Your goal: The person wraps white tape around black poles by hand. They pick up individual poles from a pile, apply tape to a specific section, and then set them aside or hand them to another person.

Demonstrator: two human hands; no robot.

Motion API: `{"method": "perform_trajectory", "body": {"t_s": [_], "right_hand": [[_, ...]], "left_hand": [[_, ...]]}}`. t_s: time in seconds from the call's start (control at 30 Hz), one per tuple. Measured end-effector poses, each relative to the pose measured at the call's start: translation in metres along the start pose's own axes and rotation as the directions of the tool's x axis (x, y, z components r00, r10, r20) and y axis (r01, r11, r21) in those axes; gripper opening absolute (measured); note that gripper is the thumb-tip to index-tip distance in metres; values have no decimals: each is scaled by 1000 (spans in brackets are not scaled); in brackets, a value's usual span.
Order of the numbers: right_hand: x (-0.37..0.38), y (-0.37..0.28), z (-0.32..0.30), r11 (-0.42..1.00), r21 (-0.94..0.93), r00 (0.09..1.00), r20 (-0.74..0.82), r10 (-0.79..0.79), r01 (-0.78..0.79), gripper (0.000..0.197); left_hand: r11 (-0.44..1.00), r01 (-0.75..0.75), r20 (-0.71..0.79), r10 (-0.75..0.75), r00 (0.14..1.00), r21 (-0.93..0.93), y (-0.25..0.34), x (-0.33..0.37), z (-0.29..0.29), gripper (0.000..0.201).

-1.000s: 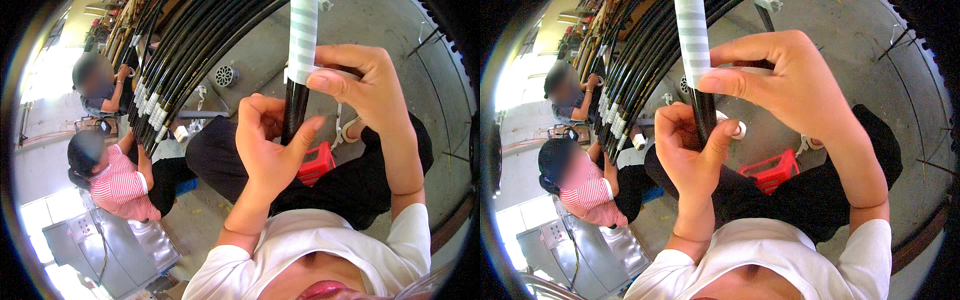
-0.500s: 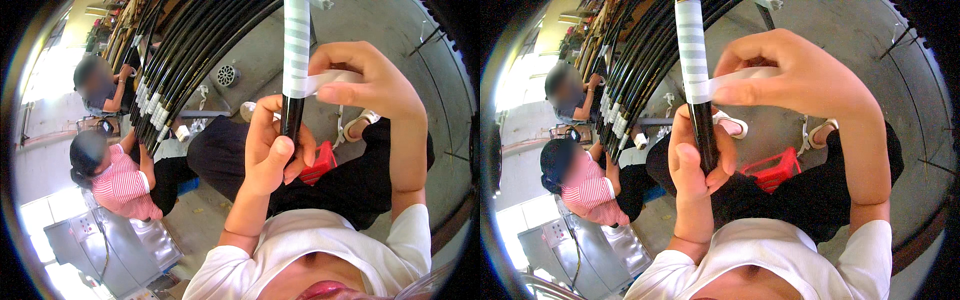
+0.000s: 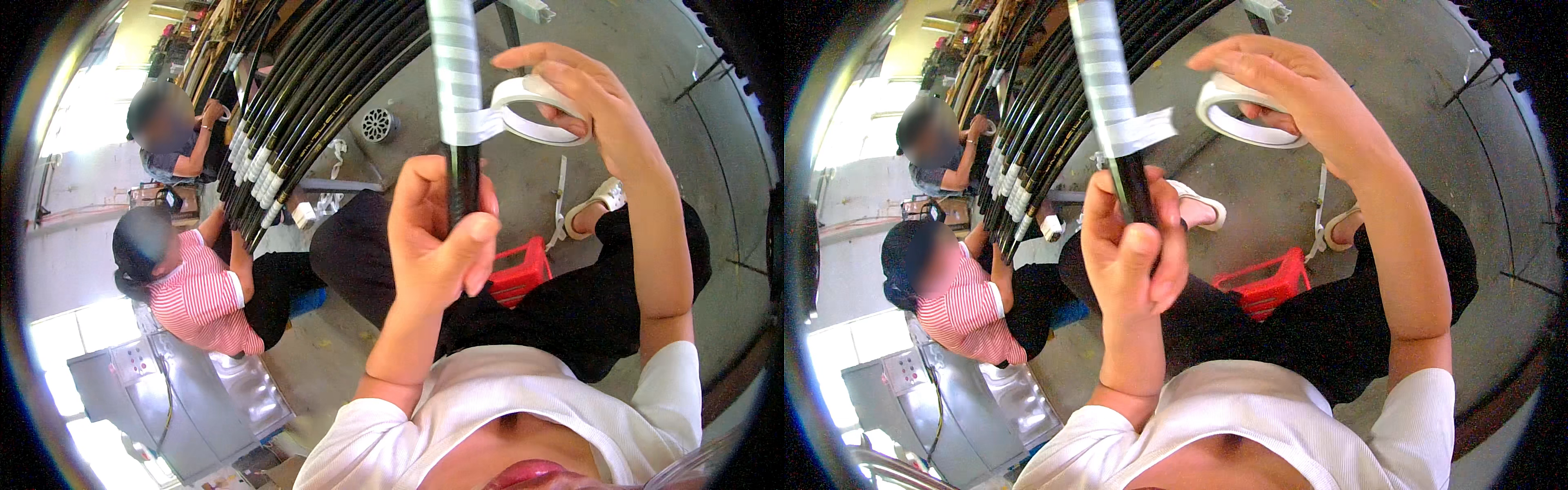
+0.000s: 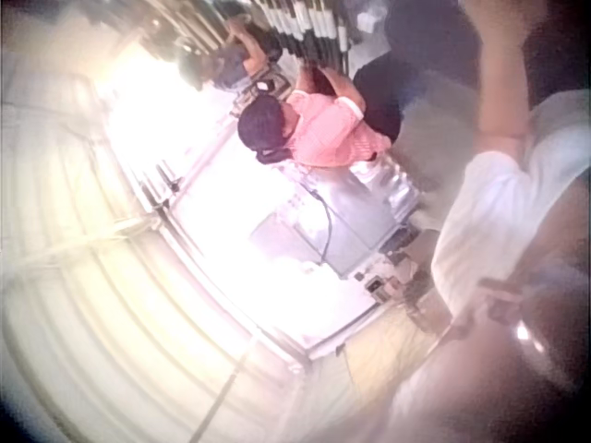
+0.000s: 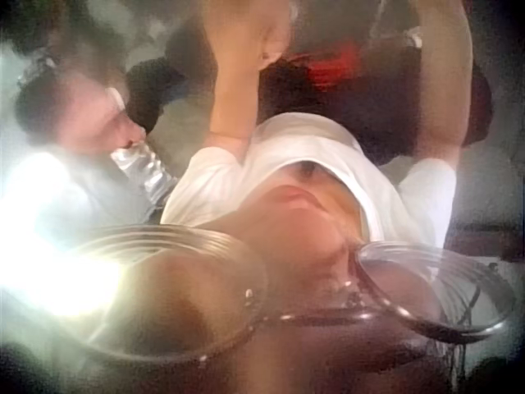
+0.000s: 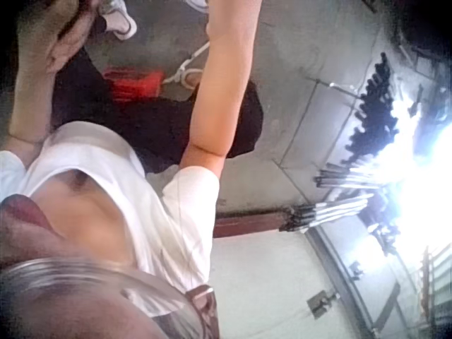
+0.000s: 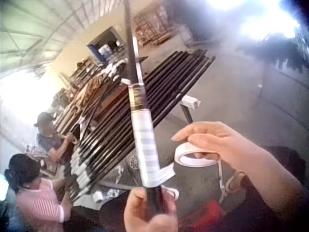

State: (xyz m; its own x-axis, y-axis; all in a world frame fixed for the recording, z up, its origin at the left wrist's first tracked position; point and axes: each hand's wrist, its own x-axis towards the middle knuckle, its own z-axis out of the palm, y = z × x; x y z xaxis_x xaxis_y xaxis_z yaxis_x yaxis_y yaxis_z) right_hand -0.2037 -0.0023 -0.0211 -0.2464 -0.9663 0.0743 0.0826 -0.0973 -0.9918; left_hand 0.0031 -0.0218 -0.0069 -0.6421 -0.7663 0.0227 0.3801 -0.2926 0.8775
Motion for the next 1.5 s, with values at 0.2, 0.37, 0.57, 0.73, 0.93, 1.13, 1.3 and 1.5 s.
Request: {"method": "perform_trajectory", "body": {"t_s": [0.2,0.37,0.57,0.73,0.93,1.13,1.3,1.5], "right_hand": [[-5,-13,31,977,204,972,206,-112,69,32],[4,8,16,961,189,924,289,-251,202,25],[9,0,2,933,298,971,65,-229,200,42],[9,-12,14,968,160,979,-83,-184,195,40],[9,-5,66,984,-82,979,140,-148,161,32],[12,-15,75,992,-109,983,166,84,-66,26],[16,-1,68,983,-139,984,120,135,-118,20],[23,17,68,954,-225,970,93,225,-200,18]], "left_hand": [[965,24,-15,-21,1000,260,-9,-1,13,52],[722,448,515,-149,844,-526,-13,3,-13,64],[666,535,576,-189,795,-520,-15,-2,-13,64],[939,339,227,-344,911,62,-7,-10,-14,50],[725,-28,12,28,1000,688,24,1,-40,31],[48,-22,1,390,921,999,81,23,-124,31],[-314,-41,192,469,862,948,120,32,-210,29],[-490,-103,315,372,873,866,141,50,-274,28]]}}
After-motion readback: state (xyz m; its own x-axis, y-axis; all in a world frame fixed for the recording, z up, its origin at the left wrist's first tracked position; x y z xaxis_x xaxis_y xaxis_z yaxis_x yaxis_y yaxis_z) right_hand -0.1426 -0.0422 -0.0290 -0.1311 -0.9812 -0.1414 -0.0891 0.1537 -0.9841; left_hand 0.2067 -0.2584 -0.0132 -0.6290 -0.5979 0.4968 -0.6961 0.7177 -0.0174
